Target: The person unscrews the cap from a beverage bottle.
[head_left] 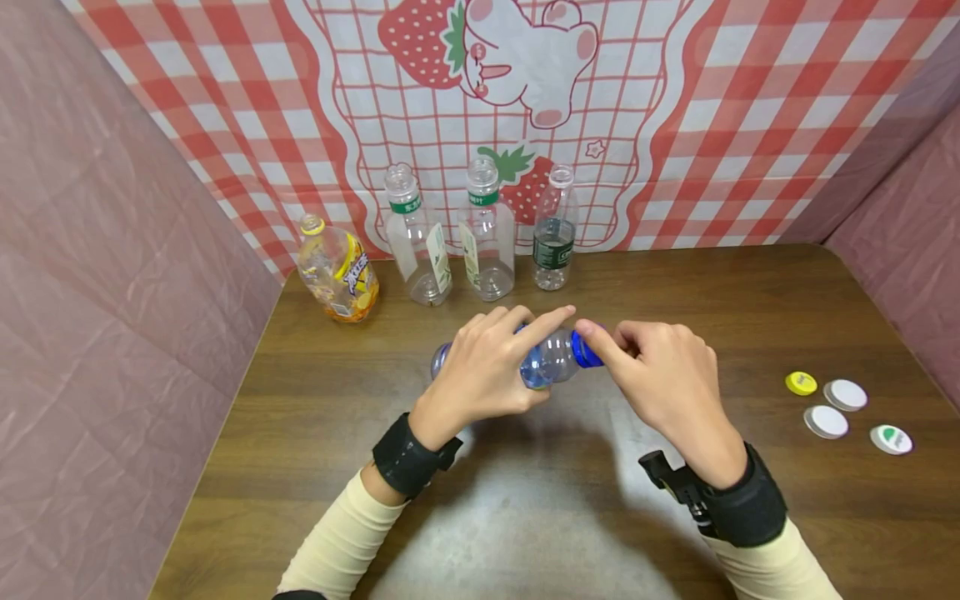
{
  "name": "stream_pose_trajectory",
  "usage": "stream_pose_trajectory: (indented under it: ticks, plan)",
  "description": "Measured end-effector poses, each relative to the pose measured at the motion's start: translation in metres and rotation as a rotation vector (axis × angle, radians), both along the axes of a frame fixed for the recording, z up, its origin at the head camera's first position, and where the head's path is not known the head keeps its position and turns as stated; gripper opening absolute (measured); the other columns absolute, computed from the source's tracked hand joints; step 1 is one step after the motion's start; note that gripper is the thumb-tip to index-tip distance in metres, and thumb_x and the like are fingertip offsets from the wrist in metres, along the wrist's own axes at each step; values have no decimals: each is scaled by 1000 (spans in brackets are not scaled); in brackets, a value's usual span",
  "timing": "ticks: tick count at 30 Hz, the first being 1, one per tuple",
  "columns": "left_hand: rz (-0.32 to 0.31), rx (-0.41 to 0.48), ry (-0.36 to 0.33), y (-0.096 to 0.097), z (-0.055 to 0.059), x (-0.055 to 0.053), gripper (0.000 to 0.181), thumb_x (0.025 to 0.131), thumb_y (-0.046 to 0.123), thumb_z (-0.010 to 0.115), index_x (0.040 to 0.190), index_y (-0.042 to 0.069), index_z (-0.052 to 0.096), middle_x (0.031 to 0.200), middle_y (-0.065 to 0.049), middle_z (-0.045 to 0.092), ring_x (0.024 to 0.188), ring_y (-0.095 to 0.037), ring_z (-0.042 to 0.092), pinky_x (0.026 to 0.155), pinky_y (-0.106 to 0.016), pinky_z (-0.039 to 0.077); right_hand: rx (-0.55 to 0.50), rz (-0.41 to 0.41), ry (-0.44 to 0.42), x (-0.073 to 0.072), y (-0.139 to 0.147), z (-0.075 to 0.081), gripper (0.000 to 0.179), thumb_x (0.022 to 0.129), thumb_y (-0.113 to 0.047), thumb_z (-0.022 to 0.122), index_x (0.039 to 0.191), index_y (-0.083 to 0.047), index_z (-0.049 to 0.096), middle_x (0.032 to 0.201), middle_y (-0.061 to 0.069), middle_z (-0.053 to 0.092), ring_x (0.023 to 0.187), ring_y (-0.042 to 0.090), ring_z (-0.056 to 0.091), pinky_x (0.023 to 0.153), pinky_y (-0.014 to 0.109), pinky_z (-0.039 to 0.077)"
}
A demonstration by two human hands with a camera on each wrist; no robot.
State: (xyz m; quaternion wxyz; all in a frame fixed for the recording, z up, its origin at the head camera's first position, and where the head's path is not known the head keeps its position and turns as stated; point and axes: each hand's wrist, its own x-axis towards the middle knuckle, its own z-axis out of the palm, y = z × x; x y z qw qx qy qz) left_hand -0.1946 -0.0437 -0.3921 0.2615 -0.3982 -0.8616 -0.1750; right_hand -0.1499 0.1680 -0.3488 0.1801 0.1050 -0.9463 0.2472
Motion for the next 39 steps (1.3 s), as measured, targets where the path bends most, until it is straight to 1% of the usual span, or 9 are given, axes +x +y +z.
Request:
stream_pose_trajectory:
  ticks: [6, 9, 13, 18, 22, 28, 33, 36, 39]
  plan:
    - [3, -10, -6, -1, 0, 0, 94, 56, 49, 74, 143, 26, 46, 94, 1, 54, 76, -16, 49, 54, -28, 36, 27, 64, -28, 0, 1, 1, 47, 90, -59, 48, 65, -19, 53, 53, -6, 43, 47, 12, 40, 42, 32, 29]
    - [8, -13, -15, -4, 1, -1, 94, 56, 50, 74, 143, 27, 46, 94, 1, 53, 76, -15, 49, 55, -28, 37, 42, 147, -9, -2, 4, 2, 39, 89, -56, 52, 77, -20, 57, 60, -10, 48, 51, 8, 44, 44, 30, 33]
    - [4, -5, -43, -7, 2, -3, 94, 56, 52, 74, 142, 28, 46, 94, 2, 53, 75, -13, 48, 56, -28, 38, 21, 305, 51, -5, 10, 5, 29, 87, -43, 64, 97, -16, 61, 70, -11, 51, 58, 3, 47, 48, 26, 40]
    - [-23, 16, -79, -7, 3, -4, 95, 54, 50, 76, 142, 27, 47, 94, 4, 53, 76, -11, 47, 57, -27, 40, -52, 461, 79, -7, 16, 8, 39, 81, -26, 73, 115, -10, 63, 87, -11, 57, 71, 0, 50, 55, 22, 47]
    - [-42, 41, -104, -7, 2, -4, 95, 52, 48, 77, 141, 27, 48, 94, 6, 54, 77, -9, 48, 59, -25, 41, -78, 510, 106, -7, 16, 9, 47, 78, -21, 76, 122, -10, 63, 97, -10, 58, 76, 0, 51, 57, 22, 48]
    - [-39, 53, -109, -7, 1, -3, 95, 52, 48, 76, 141, 27, 48, 95, 7, 53, 78, -7, 47, 60, -24, 41, -106, 478, 134, -7, 12, 8, 47, 78, -25, 76, 121, -11, 65, 95, -11, 58, 77, 2, 51, 56, 22, 46]
    - [-32, 55, -108, -6, 2, -3, 95, 52, 49, 76, 140, 27, 48, 95, 7, 53, 78, -8, 48, 60, -24, 41, -124, 408, 82, -6, 11, 6, 45, 85, -29, 70, 126, -11, 59, 92, -10, 60, 74, 1, 52, 56, 22, 46]
    - [-27, 61, -108, -5, 2, -4, 95, 52, 49, 76, 140, 27, 48, 95, 7, 53, 77, -8, 47, 60, -25, 41, -136, 318, 37, -5, 10, 6, 41, 90, -33, 63, 124, -11, 56, 85, -10, 61, 68, 2, 53, 55, 26, 46]
    - [-21, 53, -87, -5, 2, -4, 94, 53, 49, 76, 140, 27, 49, 94, 5, 53, 76, -9, 47, 59, -26, 40, -123, 189, -33, -3, 9, 6, 31, 95, -40, 53, 107, -13, 60, 73, -9, 60, 59, 6, 53, 49, 31, 41]
